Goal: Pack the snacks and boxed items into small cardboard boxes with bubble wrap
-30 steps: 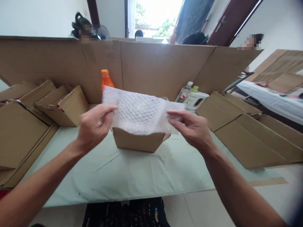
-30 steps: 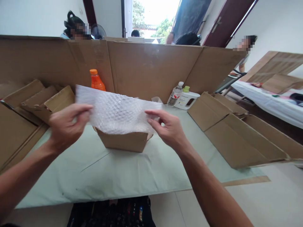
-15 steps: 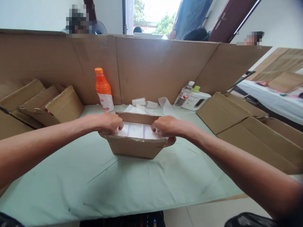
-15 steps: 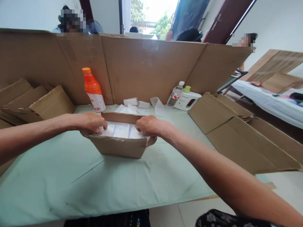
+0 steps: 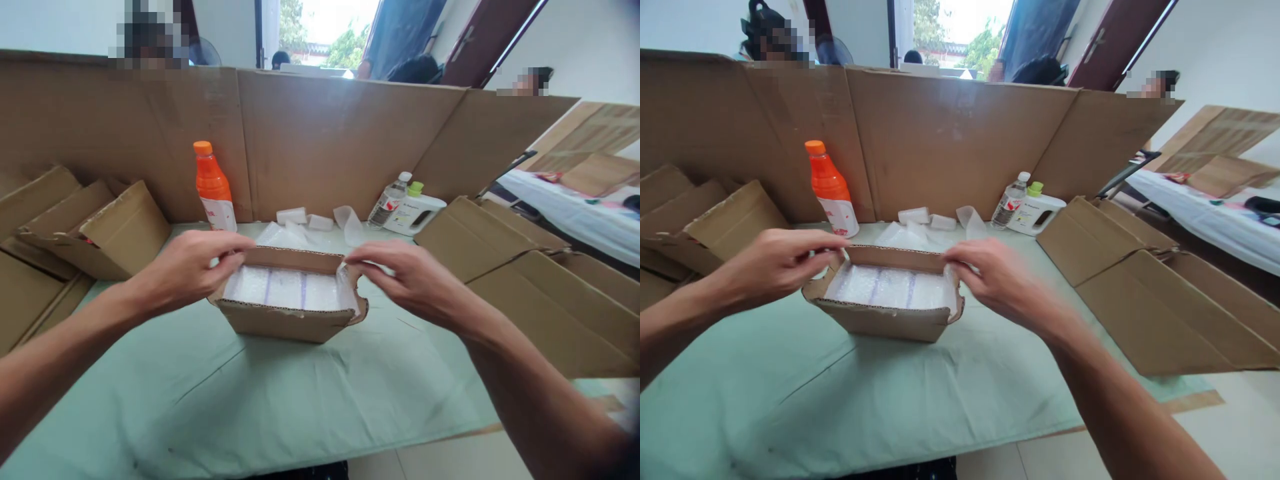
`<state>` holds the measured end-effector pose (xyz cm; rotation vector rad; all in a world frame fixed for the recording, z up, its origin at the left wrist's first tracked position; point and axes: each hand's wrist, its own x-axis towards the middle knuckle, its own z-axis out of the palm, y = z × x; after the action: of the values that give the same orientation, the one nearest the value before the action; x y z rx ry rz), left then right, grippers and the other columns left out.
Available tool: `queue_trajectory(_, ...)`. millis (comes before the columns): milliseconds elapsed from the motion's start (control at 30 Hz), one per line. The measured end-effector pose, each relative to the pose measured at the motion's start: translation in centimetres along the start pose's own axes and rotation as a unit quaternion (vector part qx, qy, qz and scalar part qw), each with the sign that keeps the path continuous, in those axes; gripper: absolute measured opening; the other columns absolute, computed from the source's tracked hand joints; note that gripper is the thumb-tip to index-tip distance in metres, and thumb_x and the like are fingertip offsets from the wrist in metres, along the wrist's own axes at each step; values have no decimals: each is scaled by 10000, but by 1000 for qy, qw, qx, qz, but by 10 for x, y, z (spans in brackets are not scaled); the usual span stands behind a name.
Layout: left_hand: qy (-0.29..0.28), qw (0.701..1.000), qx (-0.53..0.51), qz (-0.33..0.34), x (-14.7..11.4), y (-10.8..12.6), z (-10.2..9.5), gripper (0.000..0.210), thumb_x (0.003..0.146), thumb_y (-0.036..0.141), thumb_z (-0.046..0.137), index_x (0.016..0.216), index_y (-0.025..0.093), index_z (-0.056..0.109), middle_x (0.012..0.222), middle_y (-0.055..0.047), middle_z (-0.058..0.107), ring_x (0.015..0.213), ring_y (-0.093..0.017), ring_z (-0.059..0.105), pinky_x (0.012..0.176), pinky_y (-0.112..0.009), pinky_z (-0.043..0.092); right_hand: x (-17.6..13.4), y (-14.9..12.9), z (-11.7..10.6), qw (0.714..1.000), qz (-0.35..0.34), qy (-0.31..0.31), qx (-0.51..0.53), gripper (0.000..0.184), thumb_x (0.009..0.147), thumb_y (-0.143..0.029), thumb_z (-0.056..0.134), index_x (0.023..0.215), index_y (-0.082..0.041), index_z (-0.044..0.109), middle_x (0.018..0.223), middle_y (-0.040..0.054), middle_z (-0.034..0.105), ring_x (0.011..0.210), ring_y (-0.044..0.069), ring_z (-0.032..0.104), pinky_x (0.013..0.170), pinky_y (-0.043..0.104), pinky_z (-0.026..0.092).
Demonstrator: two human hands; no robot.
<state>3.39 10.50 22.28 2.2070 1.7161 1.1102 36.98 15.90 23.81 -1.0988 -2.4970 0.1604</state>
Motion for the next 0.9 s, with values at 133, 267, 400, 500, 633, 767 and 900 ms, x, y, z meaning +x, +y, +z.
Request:
queue_trajectory(133,231,949,-115,-181,-83,-23,19,417,875,402,621,1255,232,621,1094,-58,719,980,-196,665,852,-321,532,-76,26,28,985,115,90,95,294,900,-435,599,1106,-248,694,1021,71,756,827,223,697,728,349,551)
queue_trajectory(267,183,894,-315,-260,-113,-41,100,629,743,511,733,1269,212,564,1357,-128,609,1161,-270,634,942,-379,539,-92,16,103,965,161,24,205,610,844,-453,652,1387,-210,518,1221,131,690,950,266,696,752,386,581)
queue_trajectory(400,175,871,-366,-278,-111,-45,130,497,749,537,719,1079,176,630,1055,-85,724,991,-233,674,890,-345,549,-73,-17,143,959,178,66,213,457,868,-362,609,1292,-193,576,1123,113,714,978,294,691,782,411,574)
queue_trajectory(500,226,855,-358,-300,-131,-54,103,466,741,468,761,1101,196,645,1043,-52,721,986,-209,664,919,-321,533,-58,-46,145,957,139,76,242,553,851,-318,632,1380,-218,506,1257,117,663,1098,296,651,884,426,554)
queue_trajectory(633,310,823,-379,-289,-147,-54,76,449,751,435,765,1134,235,644,1154,-31,691,1187,-217,591,1084,-343,434,-42,-61,135,956,101,51,270,646,818,-302,671,1422,-221,455,1325,111,624,1175,295,605,960,432,518)
queue_trajectory(767,227,848,-391,-276,-111,-24,106,435,752,417,770,1119,221,643,1134,-39,694,1116,-209,612,987,-310,487,-56,-26,107,951,170,85,246,559,820,-317,658,1351,-208,517,1266,103,659,1123,284,626,937,416,519)
queue_trajectory(900,83,887,-420,-171,-34,17,165,413,785,407,691,1129,201,591,1090,-60,694,1009,-207,649,880,-312,529,-93,37,65,934,261,147,193,508,808,-391,657,1260,-177,565,1144,104,700,978,265,659,846,396,532)
